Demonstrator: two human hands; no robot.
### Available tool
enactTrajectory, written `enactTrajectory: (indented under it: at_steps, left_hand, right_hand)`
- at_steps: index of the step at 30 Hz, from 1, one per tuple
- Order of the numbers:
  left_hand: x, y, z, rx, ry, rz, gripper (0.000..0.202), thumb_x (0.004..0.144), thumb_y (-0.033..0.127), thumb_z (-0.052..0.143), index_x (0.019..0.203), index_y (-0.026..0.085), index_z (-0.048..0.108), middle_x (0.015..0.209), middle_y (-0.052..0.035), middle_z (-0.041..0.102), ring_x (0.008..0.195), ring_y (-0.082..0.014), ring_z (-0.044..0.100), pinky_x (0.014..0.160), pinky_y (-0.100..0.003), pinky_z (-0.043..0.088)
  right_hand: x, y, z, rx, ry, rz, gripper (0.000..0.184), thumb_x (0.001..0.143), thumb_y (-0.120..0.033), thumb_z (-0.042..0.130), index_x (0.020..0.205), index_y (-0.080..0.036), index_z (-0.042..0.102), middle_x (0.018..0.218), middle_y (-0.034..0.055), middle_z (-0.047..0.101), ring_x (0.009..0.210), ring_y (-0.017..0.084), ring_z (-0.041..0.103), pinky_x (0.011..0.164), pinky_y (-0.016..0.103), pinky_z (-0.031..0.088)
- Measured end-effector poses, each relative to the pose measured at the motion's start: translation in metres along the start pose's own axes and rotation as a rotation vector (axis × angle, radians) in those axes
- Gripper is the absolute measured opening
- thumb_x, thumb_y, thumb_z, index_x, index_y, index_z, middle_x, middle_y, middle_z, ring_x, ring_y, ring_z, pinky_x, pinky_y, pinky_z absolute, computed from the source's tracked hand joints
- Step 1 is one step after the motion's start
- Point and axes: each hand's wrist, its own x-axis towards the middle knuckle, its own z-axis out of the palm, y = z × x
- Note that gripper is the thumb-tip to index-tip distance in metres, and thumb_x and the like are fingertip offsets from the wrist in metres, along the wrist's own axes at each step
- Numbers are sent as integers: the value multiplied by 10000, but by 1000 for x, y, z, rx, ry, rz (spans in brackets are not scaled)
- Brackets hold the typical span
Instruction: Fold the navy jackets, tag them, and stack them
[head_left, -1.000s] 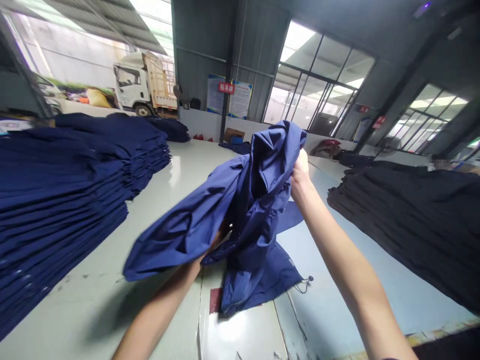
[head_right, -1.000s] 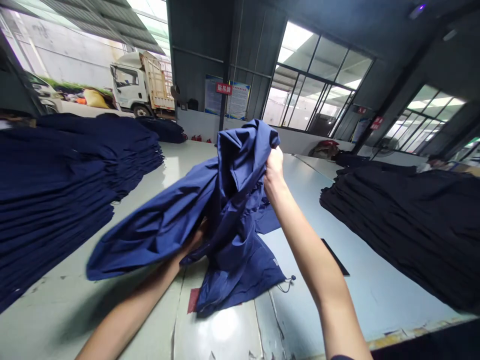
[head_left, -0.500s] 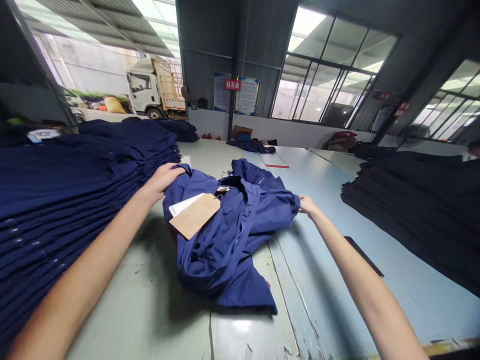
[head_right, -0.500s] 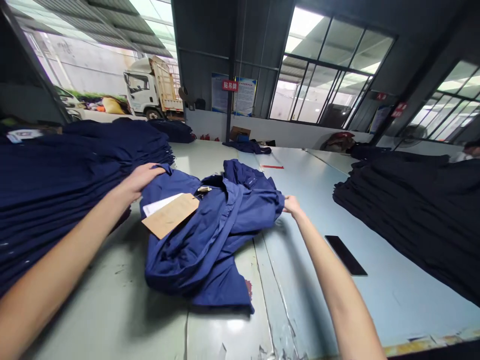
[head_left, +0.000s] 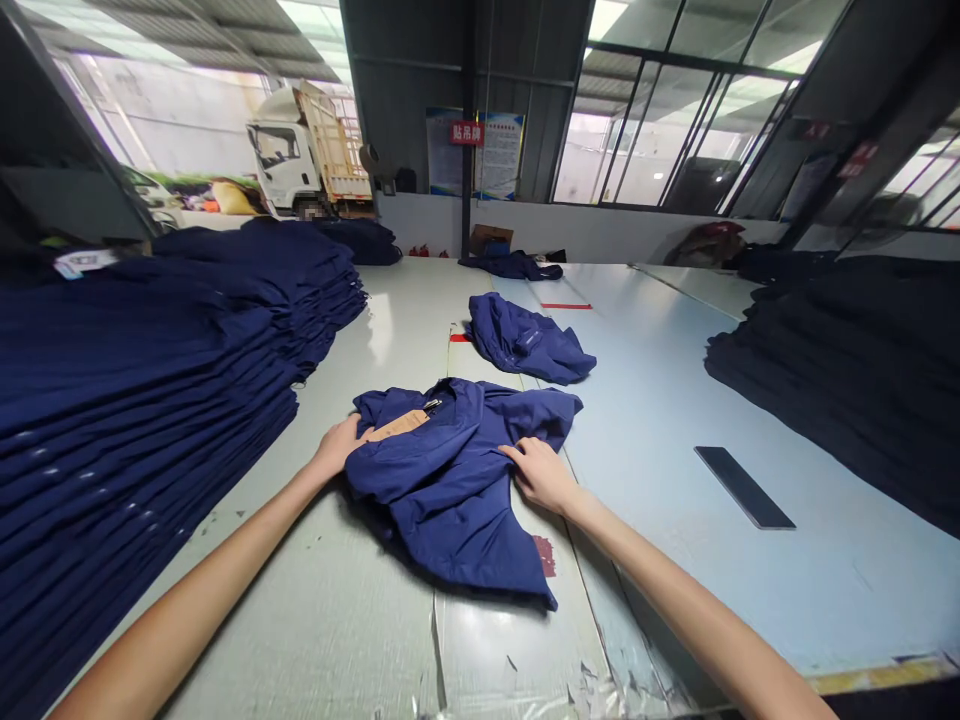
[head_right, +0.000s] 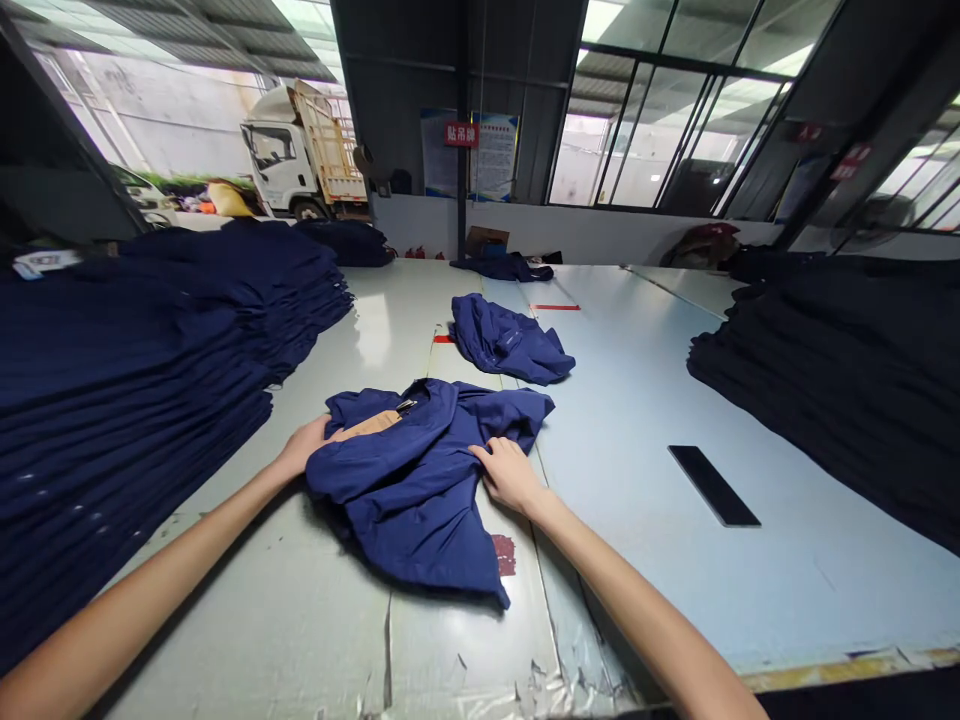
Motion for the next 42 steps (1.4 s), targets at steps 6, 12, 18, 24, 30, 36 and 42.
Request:
enactTrajectory:
  at_steps: [6, 12, 18, 24, 30, 36, 42]
  left_hand:
    - [35, 7, -63, 48, 180, 30, 423, 952, 426, 457, 1158, 164, 718, 1243, -157, 757, 1184, -344, 696, 1028, -412, 531]
    - [83, 53, -90, 47, 387, 68, 468, 894, 369, 572, 1280, 120, 661, 1294, -195, 706, 1272, -355, 634, 1114, -461, 481]
    - [5, 36, -24, -1, 330, 235, 479, 960, 468, 452, 1273, 154, 633, 1272, -173, 648, 1182, -305, 650, 1061, -438, 501]
    - [-80, -7, 39, 67, -19, 143, 559, 812, 646, 589, 1112, 184, 682, 1227, -175, 679, 1215, -407, 598, 1048, -547, 474]
    - [-43, 58, 37, -804, 30, 63, 483, 761, 691, 663, 823, 248, 479, 788, -31, 659, 798, -237, 687, 809, -402, 583]
    - [-19, 42, -58, -857, 357, -163, 368, 745, 527, 753, 808, 213, 571, 726, 0, 649, 682, -171, 623, 640, -267, 539]
    - [-98, -48, -71, -192, -21, -76, 439, 685, 641, 748, 803, 219, 719, 831, -83, 763, 874, -321, 726, 790, -381, 574]
  right_hand:
    - [26, 74, -47, 253, 508, 234, 362, 821, -114, 433, 1013, -214, 723, 1038, 79, 756, 979, 245, 677, 901, 353, 535]
    - [30, 176, -127, 263, 589, 540, 252, 754, -266, 563, 939, -161, 698, 950, 123, 759, 971, 314, 667, 913, 443, 539]
    - [-41, 172, -89, 337, 557, 454, 564, 777, -327, 650, 1319, -175, 618, 1338, 179, 659, 1242, 346, 621, 1087, 527, 484]
    - [-100, 133, -53, 272, 569, 276, 454, 756, -224, 582, 1203, -242, 662, 1383, 121, 614, 1320, 310, 578, 1136, 498, 452]
    - [-95, 130, -63, 267, 647, 359, 171, 719, -266, 596, 887, -237, 593, 1046, 97, 705, 985, 285, 678, 907, 455, 561]
    - [-151, 113, -81, 343, 645, 287, 251, 713, -226, 597, 957, -220, 655, 1060, 95, 725, 1019, 284, 688, 953, 448, 560]
    - [-249, 78, -63, 230, 21, 178, 363, 790, -139, 580, 1068, -265, 776, 1421, 118, 633, 1333, 320, 588, 1123, 512, 499]
